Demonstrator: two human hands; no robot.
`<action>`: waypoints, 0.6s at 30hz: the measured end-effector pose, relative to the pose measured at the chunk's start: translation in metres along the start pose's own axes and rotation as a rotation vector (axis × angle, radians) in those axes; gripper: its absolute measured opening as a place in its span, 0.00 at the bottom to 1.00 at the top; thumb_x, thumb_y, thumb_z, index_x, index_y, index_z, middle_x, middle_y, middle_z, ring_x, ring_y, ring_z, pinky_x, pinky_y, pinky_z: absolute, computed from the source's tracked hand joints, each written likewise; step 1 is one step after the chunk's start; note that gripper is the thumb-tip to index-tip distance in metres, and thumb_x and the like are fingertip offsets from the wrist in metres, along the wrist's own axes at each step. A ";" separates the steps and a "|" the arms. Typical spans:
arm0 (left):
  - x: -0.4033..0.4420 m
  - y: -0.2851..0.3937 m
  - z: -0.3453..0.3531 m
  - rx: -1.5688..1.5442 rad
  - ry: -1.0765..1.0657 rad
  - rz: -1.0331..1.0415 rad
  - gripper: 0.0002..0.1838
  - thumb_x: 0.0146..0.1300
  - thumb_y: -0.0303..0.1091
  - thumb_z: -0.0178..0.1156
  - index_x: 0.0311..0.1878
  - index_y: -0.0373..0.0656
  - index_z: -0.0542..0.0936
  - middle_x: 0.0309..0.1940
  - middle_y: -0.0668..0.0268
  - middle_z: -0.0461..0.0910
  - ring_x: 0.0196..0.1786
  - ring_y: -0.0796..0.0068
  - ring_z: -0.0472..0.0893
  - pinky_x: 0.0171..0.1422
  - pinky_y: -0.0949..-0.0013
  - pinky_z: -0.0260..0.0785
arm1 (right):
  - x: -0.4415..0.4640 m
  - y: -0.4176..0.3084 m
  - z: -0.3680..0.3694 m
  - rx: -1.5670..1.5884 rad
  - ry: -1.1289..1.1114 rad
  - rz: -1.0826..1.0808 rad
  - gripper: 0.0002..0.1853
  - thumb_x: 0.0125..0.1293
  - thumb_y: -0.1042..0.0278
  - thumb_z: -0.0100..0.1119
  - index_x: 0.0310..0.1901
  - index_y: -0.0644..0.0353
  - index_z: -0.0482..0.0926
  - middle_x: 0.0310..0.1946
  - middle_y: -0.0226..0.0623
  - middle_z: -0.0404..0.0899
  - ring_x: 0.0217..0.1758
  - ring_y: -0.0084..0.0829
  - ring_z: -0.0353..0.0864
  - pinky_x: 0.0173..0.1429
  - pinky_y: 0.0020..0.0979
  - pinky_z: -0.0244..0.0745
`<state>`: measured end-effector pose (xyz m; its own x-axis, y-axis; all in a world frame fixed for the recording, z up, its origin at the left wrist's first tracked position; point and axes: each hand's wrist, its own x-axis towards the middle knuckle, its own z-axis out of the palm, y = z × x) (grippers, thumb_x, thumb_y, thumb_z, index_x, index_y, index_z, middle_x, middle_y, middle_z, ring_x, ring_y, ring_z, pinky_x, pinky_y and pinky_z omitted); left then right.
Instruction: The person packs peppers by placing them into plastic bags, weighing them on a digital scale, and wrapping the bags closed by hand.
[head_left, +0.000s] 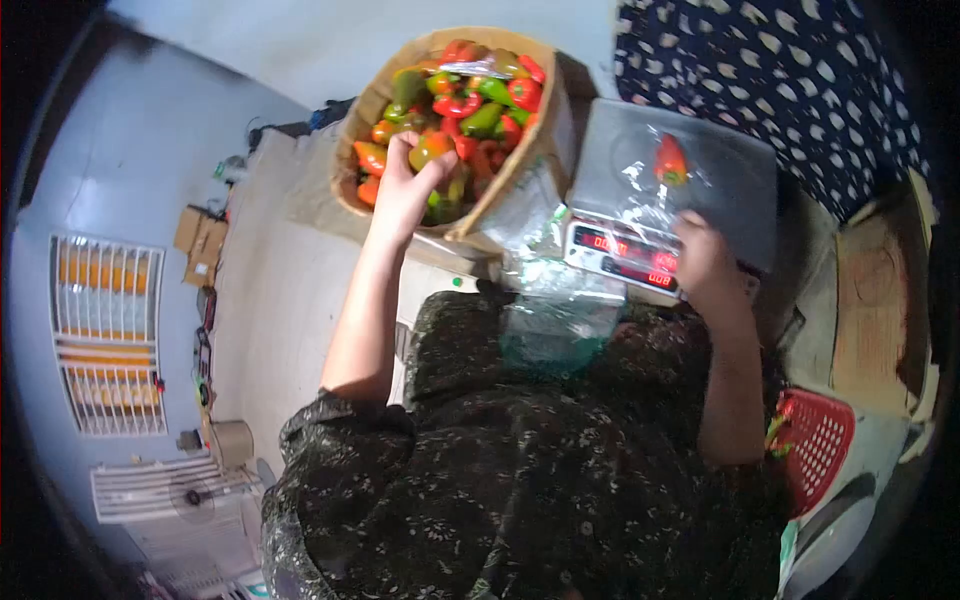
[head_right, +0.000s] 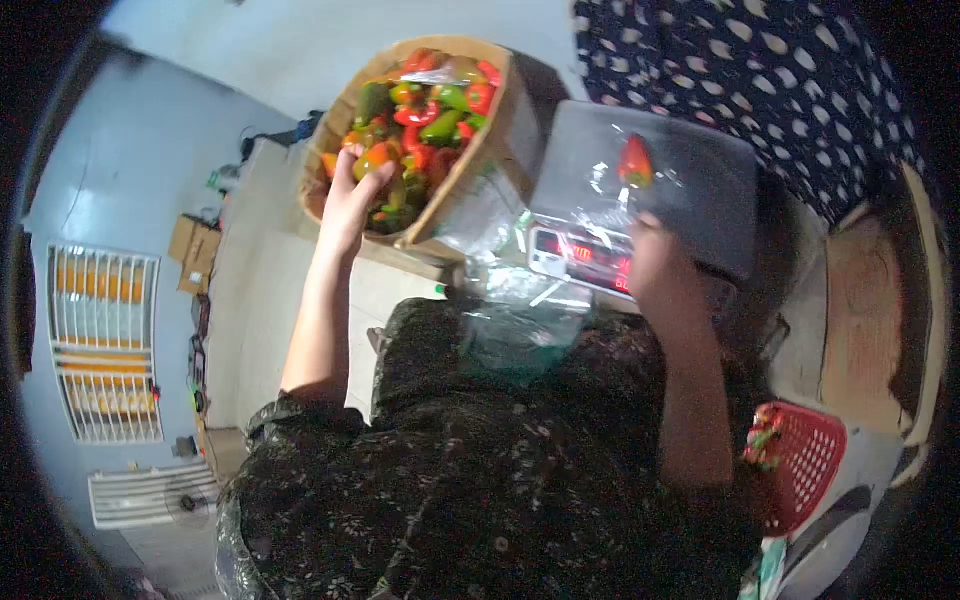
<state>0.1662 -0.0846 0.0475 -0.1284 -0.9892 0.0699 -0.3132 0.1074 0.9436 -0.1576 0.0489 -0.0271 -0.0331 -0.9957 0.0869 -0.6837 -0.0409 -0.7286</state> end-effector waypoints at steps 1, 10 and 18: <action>-0.021 0.020 0.021 -0.032 -0.104 -0.048 0.24 0.56 0.32 0.64 0.51 0.46 0.61 0.41 0.64 0.77 0.40 0.79 0.77 0.43 0.74 0.70 | 0.001 -0.008 0.001 0.007 0.005 0.009 0.19 0.51 0.85 0.49 0.47 0.74 0.75 0.54 0.55 0.72 0.56 0.50 0.73 0.60 0.38 0.69; -0.062 0.009 0.160 0.412 -0.459 0.381 0.22 0.53 0.30 0.63 0.52 0.39 0.73 0.42 0.58 0.78 0.43 0.61 0.80 0.47 0.63 0.72 | -0.006 -0.044 0.022 0.092 0.300 -0.189 0.34 0.50 0.84 0.51 0.64 0.66 0.62 0.68 0.40 0.57 0.47 0.47 0.78 0.47 0.38 0.77; -0.039 -0.012 0.191 -0.890 -0.456 -0.544 0.12 0.68 0.32 0.53 0.51 0.40 0.70 0.40 0.64 0.77 0.40 0.74 0.78 0.47 0.69 0.74 | 0.002 -0.037 0.044 0.068 0.416 -0.355 0.35 0.52 0.81 0.51 0.66 0.65 0.59 0.68 0.41 0.57 0.40 0.47 0.81 0.42 0.39 0.79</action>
<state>-0.0046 -0.0283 -0.0281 -0.5670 -0.7351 -0.3716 0.3236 -0.6137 0.7202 -0.1001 0.0443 -0.0294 -0.1036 -0.8033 0.5865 -0.6570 -0.3874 -0.6467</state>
